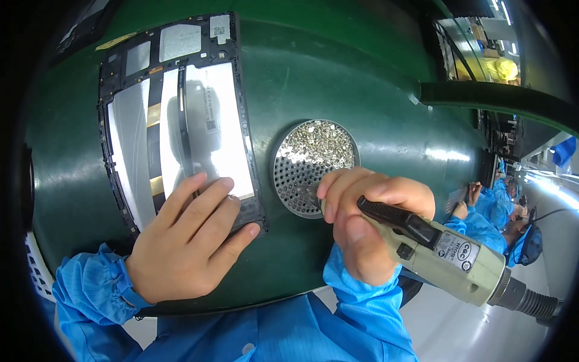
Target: The person secures electronic components onto a tablet chassis by driving screws into place with an electric screwdriver.
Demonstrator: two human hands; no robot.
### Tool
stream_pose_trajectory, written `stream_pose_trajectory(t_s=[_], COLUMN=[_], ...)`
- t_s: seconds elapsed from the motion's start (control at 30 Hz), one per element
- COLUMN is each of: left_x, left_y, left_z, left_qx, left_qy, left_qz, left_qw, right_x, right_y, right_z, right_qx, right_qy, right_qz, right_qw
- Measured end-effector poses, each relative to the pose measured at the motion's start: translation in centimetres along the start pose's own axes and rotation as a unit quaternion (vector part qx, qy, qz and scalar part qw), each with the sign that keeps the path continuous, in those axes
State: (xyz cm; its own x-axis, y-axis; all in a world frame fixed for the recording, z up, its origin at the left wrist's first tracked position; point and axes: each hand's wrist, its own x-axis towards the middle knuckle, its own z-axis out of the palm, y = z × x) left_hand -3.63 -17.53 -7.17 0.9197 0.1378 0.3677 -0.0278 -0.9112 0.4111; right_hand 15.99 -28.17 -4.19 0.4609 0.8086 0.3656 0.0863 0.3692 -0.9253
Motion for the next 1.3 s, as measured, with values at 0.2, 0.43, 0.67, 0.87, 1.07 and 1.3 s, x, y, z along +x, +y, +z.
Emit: stream_pose_trajectory(t_s=[0.2, 0.43, 0.67, 0.87, 1.07, 1.3], left_x=[0.0, 0.0, 0.0, 0.2, 0.1, 0.1], left_y=[-0.1, -0.1, -0.1, 0.0, 0.0, -0.3], left_z=[0.0, 0.2, 0.5, 0.4, 0.5, 0.0], left_qx=[0.0, 0.004, -0.001, -0.001, 0.0, 0.01], left_qy=[0.001, 0.008, 0.015, 0.014, 0.015, -0.019], left_qz=[0.006, 0.014, 0.007, -0.001, 0.003, 0.016], left_qw=[1.0, 1.0, 1.0, 1.0, 1.0, 1.0], right_x=[-0.3, -1.0, -1.1, -1.1, -1.1, -1.3], right_y=[0.1, -3.7, -2.9, -2.6, -2.5, -2.0], right_z=[0.2, 1.4, 3.2, 3.5, 3.4, 3.5], right_qx=[-0.005, -0.009, -0.041, -0.026, -0.037, -0.028], right_qy=[0.013, -0.038, -0.115, -0.117, -0.132, -0.12], right_qz=[-0.003, -0.054, -0.013, -0.019, -0.002, -0.004], right_qw=[1.0, 0.998, 0.992, 0.993, 0.991, 0.992])
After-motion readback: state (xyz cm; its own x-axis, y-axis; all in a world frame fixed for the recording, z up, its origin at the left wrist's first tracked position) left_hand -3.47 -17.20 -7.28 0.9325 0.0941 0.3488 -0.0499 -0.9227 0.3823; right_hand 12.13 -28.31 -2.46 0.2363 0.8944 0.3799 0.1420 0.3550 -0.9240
